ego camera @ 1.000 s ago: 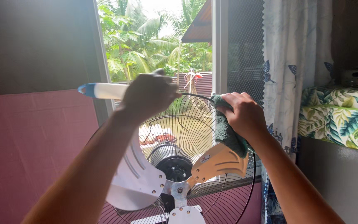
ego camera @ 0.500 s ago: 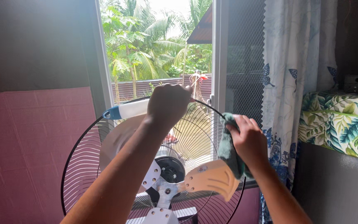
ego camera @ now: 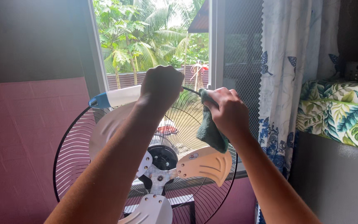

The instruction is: The person wipes the blades and front grille of a standing fan using a green cloth. They rotate the fan head to access different sections and continue wiping the blades and grille throughout the clip.

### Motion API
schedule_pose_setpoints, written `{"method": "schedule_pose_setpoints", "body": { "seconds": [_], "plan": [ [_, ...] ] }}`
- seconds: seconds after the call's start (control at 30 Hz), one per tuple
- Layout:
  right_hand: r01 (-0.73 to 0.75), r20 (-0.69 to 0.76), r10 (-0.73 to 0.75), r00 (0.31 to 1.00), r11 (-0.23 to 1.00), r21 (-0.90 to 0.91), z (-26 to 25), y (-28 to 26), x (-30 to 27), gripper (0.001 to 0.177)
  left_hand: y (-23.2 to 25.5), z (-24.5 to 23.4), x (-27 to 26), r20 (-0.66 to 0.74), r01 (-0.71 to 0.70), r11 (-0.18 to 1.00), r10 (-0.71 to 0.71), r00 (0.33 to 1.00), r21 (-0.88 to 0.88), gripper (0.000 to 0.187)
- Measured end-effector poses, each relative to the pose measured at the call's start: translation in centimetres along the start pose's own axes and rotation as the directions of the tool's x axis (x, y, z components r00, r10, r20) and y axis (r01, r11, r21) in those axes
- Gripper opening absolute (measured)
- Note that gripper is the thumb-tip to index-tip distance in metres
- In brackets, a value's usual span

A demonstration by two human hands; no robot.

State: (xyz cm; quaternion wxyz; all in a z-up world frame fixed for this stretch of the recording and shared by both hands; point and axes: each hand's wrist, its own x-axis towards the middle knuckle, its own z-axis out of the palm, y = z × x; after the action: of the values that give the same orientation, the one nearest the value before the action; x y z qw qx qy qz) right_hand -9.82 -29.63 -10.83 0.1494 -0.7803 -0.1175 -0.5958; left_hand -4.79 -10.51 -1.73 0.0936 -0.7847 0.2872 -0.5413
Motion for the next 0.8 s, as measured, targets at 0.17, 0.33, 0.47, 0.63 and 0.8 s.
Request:
{"method": "schedule_pose_setpoints", "body": {
  "seconds": [0.17, 0.33, 0.47, 0.63, 0.8],
  "plan": [
    [-0.075, 0.042, 0.072, 0.997, 0.994, 0.079, -0.1, 3.4, -2.4, 0.024, 0.1, -0.2, -0.8, -0.053, 0.065, 0.995, -0.069, 0.996, -0.082, 0.013],
    [-0.144, -0.060, 0.160, 0.985, 0.966, 0.214, 0.4, 5.7, -8.5, 0.022, 0.4, -0.5, -1.2, -0.122, 0.039, 0.997, -0.047, 0.991, -0.072, 0.015],
    [-0.281, -0.040, 0.302, 0.953, 0.923, 0.261, 1.0, 5.8, -11.1, 0.023, 0.3, -0.9, -1.4, -0.099, 0.071, 0.996, -0.075, 0.992, -0.045, 0.013],
    [-0.256, 0.001, 0.259, 0.966, 0.955, 0.153, 0.1, 6.0, -10.2, 0.022, -0.1, -1.1, -0.3, 0.025, 0.096, 0.995, -0.095, 0.995, -0.034, 0.008],
    [-0.140, 0.001, 0.140, 0.990, 0.988, 0.069, -0.1, 7.0, -8.7, 0.021, -0.5, -0.7, 0.1, 0.059, 0.134, 0.991, -0.133, 0.989, -0.021, 0.012]
  ]
}}
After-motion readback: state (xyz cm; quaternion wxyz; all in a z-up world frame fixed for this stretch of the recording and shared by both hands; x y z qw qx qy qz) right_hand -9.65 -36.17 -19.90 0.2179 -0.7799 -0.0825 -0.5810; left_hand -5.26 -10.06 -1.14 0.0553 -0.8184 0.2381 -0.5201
